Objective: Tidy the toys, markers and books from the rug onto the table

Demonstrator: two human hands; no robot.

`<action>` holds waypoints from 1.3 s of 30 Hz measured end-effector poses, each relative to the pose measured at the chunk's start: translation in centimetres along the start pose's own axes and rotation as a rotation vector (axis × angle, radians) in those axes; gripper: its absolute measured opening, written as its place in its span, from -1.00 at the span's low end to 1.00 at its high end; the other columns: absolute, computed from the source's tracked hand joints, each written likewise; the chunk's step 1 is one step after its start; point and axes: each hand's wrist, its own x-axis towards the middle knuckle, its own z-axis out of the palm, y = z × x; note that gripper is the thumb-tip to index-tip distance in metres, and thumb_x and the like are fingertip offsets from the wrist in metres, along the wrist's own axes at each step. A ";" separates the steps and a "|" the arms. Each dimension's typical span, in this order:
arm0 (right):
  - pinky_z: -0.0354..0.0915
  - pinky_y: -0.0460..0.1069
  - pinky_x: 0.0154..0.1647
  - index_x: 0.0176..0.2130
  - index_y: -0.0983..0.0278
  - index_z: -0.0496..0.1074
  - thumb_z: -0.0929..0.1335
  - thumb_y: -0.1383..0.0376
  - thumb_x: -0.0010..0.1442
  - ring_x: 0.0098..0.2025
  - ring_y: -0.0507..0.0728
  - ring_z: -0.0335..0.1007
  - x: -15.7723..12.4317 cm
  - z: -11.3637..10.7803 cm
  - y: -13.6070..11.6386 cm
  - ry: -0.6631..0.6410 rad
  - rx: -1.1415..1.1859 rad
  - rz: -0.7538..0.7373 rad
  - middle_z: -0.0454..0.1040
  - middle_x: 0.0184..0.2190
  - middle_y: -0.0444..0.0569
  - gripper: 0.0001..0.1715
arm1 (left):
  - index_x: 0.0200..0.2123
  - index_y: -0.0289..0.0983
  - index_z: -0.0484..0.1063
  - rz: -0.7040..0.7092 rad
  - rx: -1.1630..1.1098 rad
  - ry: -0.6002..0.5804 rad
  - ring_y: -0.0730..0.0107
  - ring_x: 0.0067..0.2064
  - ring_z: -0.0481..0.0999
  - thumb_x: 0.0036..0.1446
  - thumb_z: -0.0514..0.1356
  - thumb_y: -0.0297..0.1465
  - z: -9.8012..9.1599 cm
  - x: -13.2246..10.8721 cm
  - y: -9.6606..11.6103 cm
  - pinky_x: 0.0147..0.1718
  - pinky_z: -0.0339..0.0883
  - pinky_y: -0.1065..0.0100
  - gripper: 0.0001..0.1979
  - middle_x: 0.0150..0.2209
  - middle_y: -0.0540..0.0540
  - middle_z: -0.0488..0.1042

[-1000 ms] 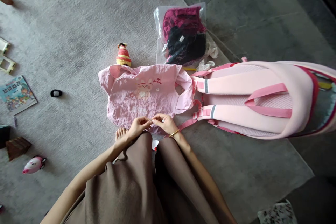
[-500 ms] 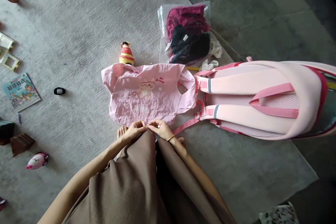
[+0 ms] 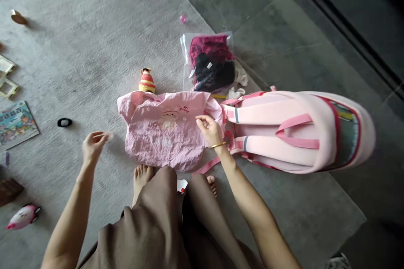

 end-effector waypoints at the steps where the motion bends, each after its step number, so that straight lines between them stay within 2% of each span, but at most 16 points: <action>1: 0.38 0.02 -0.14 -0.10 0.30 0.51 0.31 0.11 0.23 -0.27 0.13 0.43 2.1 -0.8 -0.6 0.079 -0.090 -0.040 0.55 -0.22 0.08 -0.62 | -0.08 -0.29 0.44 -0.014 0.123 0.105 0.20 -0.23 0.56 -0.02 0.30 -0.25 -0.8 1.2 -1.0 -0.11 0.43 0.08 -0.58 -0.28 -0.10 0.57; 4: 0.28 0.13 0.13 0.14 0.42 0.35 0.34 0.10 0.22 0.08 0.29 0.36 8.4 -2.4 -2.3 0.246 -0.349 -0.064 0.43 0.03 0.27 -0.38 | 0.08 -0.27 0.33 0.130 0.268 0.335 -0.08 0.12 0.41 0.00 0.27 -0.30 -1.0 2.8 -1.9 0.12 0.21 -0.17 -0.45 0.05 -0.25 0.47; 7: 0.25 0.26 0.14 0.35 0.52 0.00 0.43 -0.04 0.09 0.19 0.48 0.26 13.1 -2.5 -3.0 0.186 -0.560 0.113 0.20 0.22 0.49 0.13 | 0.19 -0.30 0.23 0.449 0.283 0.400 -0.17 0.30 0.19 0.11 0.20 -0.24 2.0 1.4 1.5 0.20 0.11 -0.18 -0.40 0.28 -0.36 0.22; 10: 0.29 0.28 0.08 0.40 0.54 -0.20 0.45 -0.16 0.00 0.16 0.56 0.30 15.2 -1.9 -3.0 0.024 -0.685 0.272 0.02 0.29 0.62 0.39 | 0.26 -0.31 0.18 0.761 0.243 0.209 -0.08 0.37 0.07 0.21 0.12 -0.29 6.6 -2.4 7.5 0.26 0.07 -0.08 -0.43 0.36 -0.38 0.06; 13: 0.31 0.26 0.05 0.40 0.54 -0.24 0.48 -0.19 -0.08 0.16 0.58 0.31 15.5 -1.5 -2.6 -0.068 -0.765 0.315 -0.18 0.34 0.68 0.49 | 0.29 -0.15 0.19 1.083 0.306 -0.144 0.02 0.40 0.01 0.20 0.15 -0.36 11.4 -5.6 13.3 0.34 -0.13 -0.03 -0.42 0.39 -0.23 0.06; 15: 0.30 0.26 0.07 0.40 0.53 -0.21 0.50 -0.18 -0.11 0.17 0.58 0.30 15.1 -1.8 -2.2 -0.122 -0.793 0.284 -0.21 0.35 0.67 0.51 | 0.29 -0.11 0.21 1.166 0.365 -0.272 0.02 0.41 -0.01 0.18 0.18 -0.36 13.7 -5.9 16.1 0.36 -0.28 -0.05 -0.40 0.39 -0.20 0.07; 17: 0.29 0.22 0.09 0.39 0.47 -0.10 0.48 -0.17 -0.06 0.18 0.53 0.31 14.2 -2.4 -1.6 -0.131 -0.796 0.197 -0.12 0.35 0.59 0.37 | 0.32 -0.18 0.16 1.112 0.388 -0.242 -0.03 0.42 -0.04 0.16 0.22 -0.28 14.9 -4.3 17.9 0.35 -0.39 -0.11 -0.33 0.38 -0.25 0.08; 20: 0.33 0.11 0.05 0.27 0.31 0.25 0.39 -0.14 0.12 0.10 0.37 0.41 11.9 -3.1 -0.4 -0.091 -0.754 0.043 0.18 0.28 0.32 -0.09 | 0.32 -0.25 0.16 1.034 0.386 -0.190 -0.06 0.32 0.18 0.16 0.21 -0.15 14.2 0.0 19.1 0.31 -0.53 -0.19 -0.29 0.23 -0.32 0.34; 23: 0.35 0.03 -0.08 0.12 0.20 0.43 0.42 -0.05 0.13 -0.04 0.26 0.49 9.0 -3.0 1.1 -0.172 -0.668 -0.088 0.42 0.08 0.12 -0.35 | 0.11 -0.13 0.42 1.131 0.424 -0.278 0.01 0.18 0.37 0.14 0.23 -0.12 11.9 3.9 19.3 0.31 -0.56 -0.18 -0.52 0.05 -0.18 0.53; 26: 0.31 -0.01 -0.17 -0.06 0.17 0.52 0.47 0.18 0.09 -0.18 0.19 0.50 6.8 -2.1 1.9 -0.289 -0.551 -0.120 0.55 -0.18 0.01 -0.61 | -0.15 -0.11 0.53 1.211 0.478 -0.408 0.04 0.13 0.41 0.11 0.26 -0.22 9.8 5.3 19.1 0.32 -0.44 -0.17 -0.76 -0.05 -0.12 0.57; 28: 0.28 -0.03 -0.21 -0.22 0.19 0.55 0.41 0.28 0.14 -0.25 0.15 0.48 5.7 -1.6 1.7 -0.300 -0.493 -0.108 0.56 -0.26 -0.02 -0.84 | -0.23 -0.15 0.51 1.180 0.440 -0.469 0.08 0.07 0.44 0.12 0.22 -0.30 9.0 4.5 19.0 0.32 -0.30 -0.15 -0.85 -0.11 -0.12 0.57; 29: 0.27 -0.03 -0.23 -0.26 0.20 0.54 0.38 0.29 0.16 -0.27 0.13 0.46 5.1 -1.5 1.4 -0.274 -0.452 -0.111 0.55 -0.28 -0.02 -0.88 | -0.24 -0.17 0.49 1.134 0.370 -0.465 0.10 0.06 0.45 0.13 0.20 -0.30 8.7 3.7 18.9 0.31 -0.21 -0.13 -0.86 -0.11 -0.14 0.56; 32: 0.24 -0.06 -0.32 -0.24 0.22 0.48 0.32 0.16 0.21 -0.38 0.07 0.35 3.6 -2.0 -0.9 -0.194 -0.155 -0.126 0.46 -0.37 -0.07 -0.78 | -0.19 -0.22 0.38 0.904 -0.034 -0.415 0.09 0.10 0.41 0.13 0.17 -0.21 7.6 0.4 19.2 0.20 0.12 -0.06 -0.76 0.03 -0.23 0.47; 34: 0.17 -0.08 -0.45 -0.24 0.21 0.42 0.30 0.03 0.21 -0.51 0.03 0.20 2.4 -3.1 -3.1 -0.245 0.155 -0.071 0.32 -0.51 -0.16 -0.69 | -0.18 -0.20 0.33 0.702 -0.327 -0.463 0.08 0.06 0.44 0.10 0.17 -0.09 6.4 -1.9 19.9 0.04 0.32 0.03 -0.66 0.01 -0.23 0.48; 37: 0.06 -0.08 -0.57 -0.41 0.19 0.31 0.30 -0.06 0.18 -0.62 0.00 0.00 0.6 -5.3 -7.1 -0.363 0.494 0.023 0.15 -0.62 -0.22 -0.61 | -0.30 -0.15 0.31 0.447 -0.561 -0.582 0.06 -0.18 0.52 -0.03 0.11 0.14 3.8 -4.7 20.8 -0.26 0.43 0.07 -0.51 -0.27 -0.18 0.52; 39: 0.13 -0.04 -0.54 -0.51 0.19 0.24 0.33 -0.08 0.12 -0.60 0.02 0.04 -0.7 -6.7 -9.9 -0.363 0.636 -0.044 0.17 -0.62 -0.18 -0.55 | -0.39 -0.13 0.32 0.375 -0.566 -0.637 0.04 -0.31 0.52 -0.15 0.06 0.28 2.1 -6.1 20.9 -0.41 0.41 0.06 -0.40 -0.44 -0.14 0.45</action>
